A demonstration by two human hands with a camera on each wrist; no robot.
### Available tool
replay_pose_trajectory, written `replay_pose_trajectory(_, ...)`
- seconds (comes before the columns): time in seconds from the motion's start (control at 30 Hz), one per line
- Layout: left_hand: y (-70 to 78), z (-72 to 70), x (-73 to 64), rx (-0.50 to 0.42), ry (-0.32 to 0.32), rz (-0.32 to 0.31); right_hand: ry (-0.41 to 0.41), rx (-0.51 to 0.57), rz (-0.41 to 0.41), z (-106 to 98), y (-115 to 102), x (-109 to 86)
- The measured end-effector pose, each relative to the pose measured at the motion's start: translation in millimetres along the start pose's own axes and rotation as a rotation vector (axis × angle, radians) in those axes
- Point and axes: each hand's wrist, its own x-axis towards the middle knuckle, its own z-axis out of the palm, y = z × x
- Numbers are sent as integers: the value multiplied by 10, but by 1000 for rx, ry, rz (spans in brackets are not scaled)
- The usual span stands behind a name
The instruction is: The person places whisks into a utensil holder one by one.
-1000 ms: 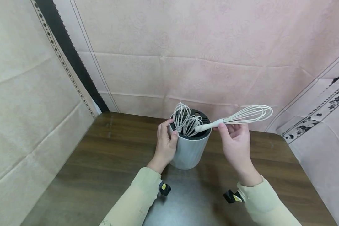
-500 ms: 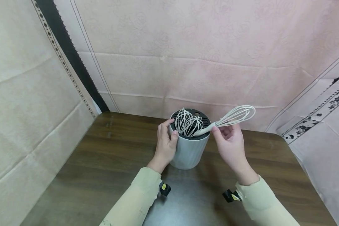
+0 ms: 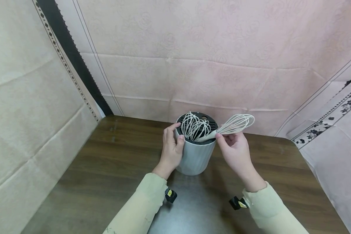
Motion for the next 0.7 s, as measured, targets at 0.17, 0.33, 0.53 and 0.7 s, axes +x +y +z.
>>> replay_pose_trajectory(0.17, -1, 14, -4, 3, 3, 8, -24, -17, -41, -42, 131, 9)
replay_pose_trajectory(0.33, -4, 26, -9, -3, 1, 10, 2, 39, -63, -100, 288, 4)
replay_pose_trajectory(0.53, -16, 35, -10, -9, -1, 4, 34, 51, -56, -143, 349, -25)
replay_pose_trajectory(0.7, -19, 38, -4, -6, -4, -5, 41, 19, -28, -150, 288, -68)
